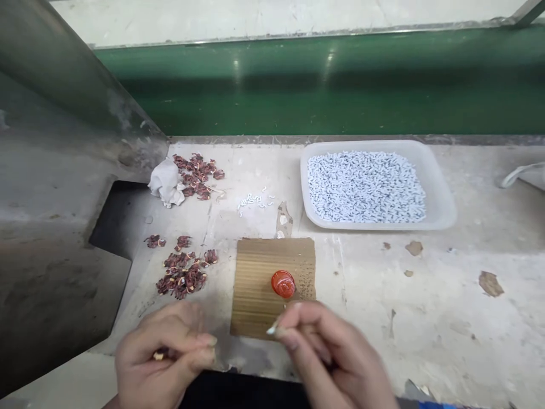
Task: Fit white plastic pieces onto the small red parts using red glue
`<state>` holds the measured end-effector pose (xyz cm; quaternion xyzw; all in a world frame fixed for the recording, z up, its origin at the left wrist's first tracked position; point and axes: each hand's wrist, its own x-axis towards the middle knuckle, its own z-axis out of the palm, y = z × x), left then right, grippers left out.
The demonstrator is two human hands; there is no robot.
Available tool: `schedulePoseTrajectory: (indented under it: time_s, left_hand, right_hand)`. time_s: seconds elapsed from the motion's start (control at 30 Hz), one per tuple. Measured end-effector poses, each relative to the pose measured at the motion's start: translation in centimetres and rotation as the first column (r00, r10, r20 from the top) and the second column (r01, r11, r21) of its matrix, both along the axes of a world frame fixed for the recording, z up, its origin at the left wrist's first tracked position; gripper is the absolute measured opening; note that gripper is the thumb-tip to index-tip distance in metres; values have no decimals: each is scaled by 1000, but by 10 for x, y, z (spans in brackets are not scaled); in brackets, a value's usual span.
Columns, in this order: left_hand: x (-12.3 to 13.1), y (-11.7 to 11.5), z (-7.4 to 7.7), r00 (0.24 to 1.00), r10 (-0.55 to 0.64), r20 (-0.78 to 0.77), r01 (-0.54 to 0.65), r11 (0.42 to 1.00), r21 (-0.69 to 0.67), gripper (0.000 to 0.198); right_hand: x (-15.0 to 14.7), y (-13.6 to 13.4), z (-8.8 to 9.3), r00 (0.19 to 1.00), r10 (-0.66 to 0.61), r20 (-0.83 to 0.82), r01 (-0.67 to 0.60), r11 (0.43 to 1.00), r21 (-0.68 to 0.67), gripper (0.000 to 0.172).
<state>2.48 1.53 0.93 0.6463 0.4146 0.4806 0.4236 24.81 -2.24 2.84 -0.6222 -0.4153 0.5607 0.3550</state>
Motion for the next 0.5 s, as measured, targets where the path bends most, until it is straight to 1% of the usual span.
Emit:
schedulePoseTrajectory:
  time_s: [0.03, 0.07, 0.1, 0.13, 0.17, 0.2, 0.23, 0.27, 0.33, 0.37, 0.43, 0.5]
  left_hand:
    - [-5, 2, -1, 997, 19, -72, -20, 1000, -13, 27]
    - [-10, 4, -2, 990, 24, -142, -29, 999, -35, 27]
    - [-15, 5, -2, 980, 18, -200, -32, 997, -69, 22]
    - [-21, 6, -2, 969, 4, -249, -34, 992, -118, 15]
    - [-26, 6, -2, 956, -21, -293, -33, 983, -179, 15]
    - [-30, 6, -1, 940, -57, -336, -28, 969, -244, 22]
    - [-35, 5, 0, 920, -99, -380, -24, 952, -304, 29]
    - [-38, 4, 2, 893, -138, -428, -25, 935, -353, 33]
    - [-44, 1, 5, 833, -216, -509, -27, 904, -427, 35]
    - [-45, 1, 7, 814, -247, -526, -21, 892, -452, 37]
    - [-48, -1, 9, 810, -283, -514, -4, 873, -488, 36]
    - [-50, -1, 10, 831, -293, -474, 16, 863, -504, 28]
  right_hand:
    - [12, 6, -3, 962, 49, 268, -108, 972, 210, 29]
    - [23, 12, -6, 858, 60, 511, -273, 894, 354, 18]
    - [32, 18, -9, 720, 46, 693, -445, 797, 409, 13]
    - [39, 24, -11, 589, 30, 808, -577, 715, 395, 13]
    - [43, 29, -12, 489, 20, 872, -663, 658, 357, 15]
    - [46, 33, -13, 425, 29, 905, -719, 619, 317, 18]
    - [47, 36, -13, 389, 44, 920, -750, 595, 289, 21]
    - [46, 38, -12, 371, 54, 927, -769, 578, 274, 22]
    - [45, 40, -10, 351, 68, 934, -796, 546, 260, 23]
    - [45, 41, -9, 334, 78, 939, -810, 533, 244, 23]
    - [47, 42, -8, 292, 104, 951, -837, 509, 201, 24]
    - [50, 42, -8, 252, 122, 960, -858, 486, 163, 25]
